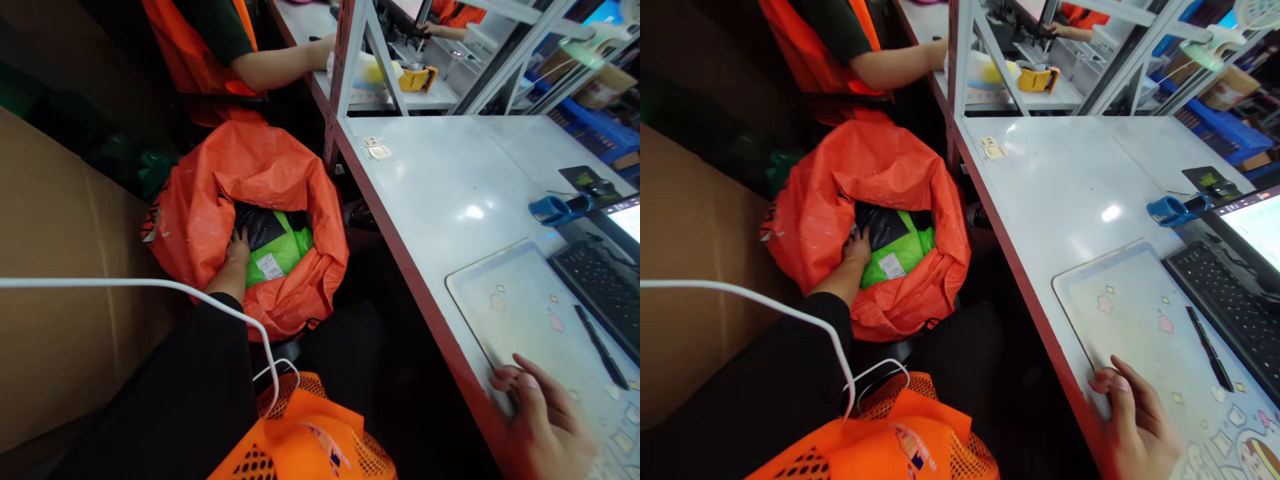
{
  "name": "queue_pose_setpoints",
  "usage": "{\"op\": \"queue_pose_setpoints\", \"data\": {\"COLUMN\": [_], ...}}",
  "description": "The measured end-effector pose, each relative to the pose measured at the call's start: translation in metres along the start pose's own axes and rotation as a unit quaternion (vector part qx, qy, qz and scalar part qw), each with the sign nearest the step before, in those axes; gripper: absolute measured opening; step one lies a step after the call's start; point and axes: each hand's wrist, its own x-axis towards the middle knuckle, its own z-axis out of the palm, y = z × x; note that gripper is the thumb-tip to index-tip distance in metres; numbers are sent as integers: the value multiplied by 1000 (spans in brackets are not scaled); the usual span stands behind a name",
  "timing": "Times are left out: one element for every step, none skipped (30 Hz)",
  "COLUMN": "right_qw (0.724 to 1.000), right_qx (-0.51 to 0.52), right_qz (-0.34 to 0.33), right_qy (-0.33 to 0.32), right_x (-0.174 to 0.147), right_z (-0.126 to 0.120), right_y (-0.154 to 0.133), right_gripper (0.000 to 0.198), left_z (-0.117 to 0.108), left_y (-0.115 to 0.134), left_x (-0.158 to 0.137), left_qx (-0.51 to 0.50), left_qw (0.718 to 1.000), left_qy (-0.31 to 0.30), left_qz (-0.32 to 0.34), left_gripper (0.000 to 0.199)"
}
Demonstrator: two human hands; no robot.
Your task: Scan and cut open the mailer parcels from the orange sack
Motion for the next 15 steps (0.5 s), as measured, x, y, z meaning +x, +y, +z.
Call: {"op": "queue_pose_setpoints", "data": {"right_qw": [1000, 1000, 1000, 999, 999, 999, 999, 999, 999, 998, 998, 998, 997, 996, 993], "right_qx": [0, 3, 10, 19, 28, 34, 39, 42, 45, 48, 51, 56, 64, 78, 99], "right_qz": [-8, -14, -18, -20, -20, -19, -17, -15, -11, -7, -5, -5, -9, -14, -20], "right_qy": [-5, -12, -17, -19, -20, -20, -20, -20, -24, -28, -34, -40, -46, -51, -55], "right_x": [1, 3, 4, 6, 7, 9, 10, 11, 13, 14, 15, 16, 17, 17, 17], "right_z": [0, 0, 0, -1, -1, -1, -1, -2, -2, -2, -1, 0, 1, 3, 4], "right_y": [1, 3, 6, 8, 10, 12, 13, 13, 13, 13, 13, 12, 12, 11, 11], "right_gripper": [50, 50, 50, 50, 50, 50, 50, 49, 48, 47, 45, 44, 43, 42, 42], "left_z": [10, 19, 28, 34, 38, 40, 38, 34, 27, 18, 7, -6, -22, -39, -57], "left_y": [-11, -21, -30, -38, -44, -48, -52, -54, -56, -56, -56, -55, -53, -49, -42], "left_x": [-1, -2, -3, -5, -6, -6, -6, -4, -1, 3, 9, 16, 24, 33, 42], "left_qx": [5, 9, 11, 10, 9, 6, 2, -1, -5, -10, -16, -24, -34, -47, -61], "left_qw": [999, 998, 996, 994, 992, 991, 989, 988, 987, 986, 984, 981, 977, 972, 968], "left_qy": [12, 23, 32, 38, 42, 45, 49, 54, 63, 74, 90, 109, 130, 151, 170], "left_qz": [-30, -61, -87, -106, -120, -129, -136, -141, -146, -150, -155, -160, -166, -171, -176], "left_gripper": [38, 36, 35, 35, 36, 38, 42, 48, 53, 58, 62, 65, 67, 67, 67]}}
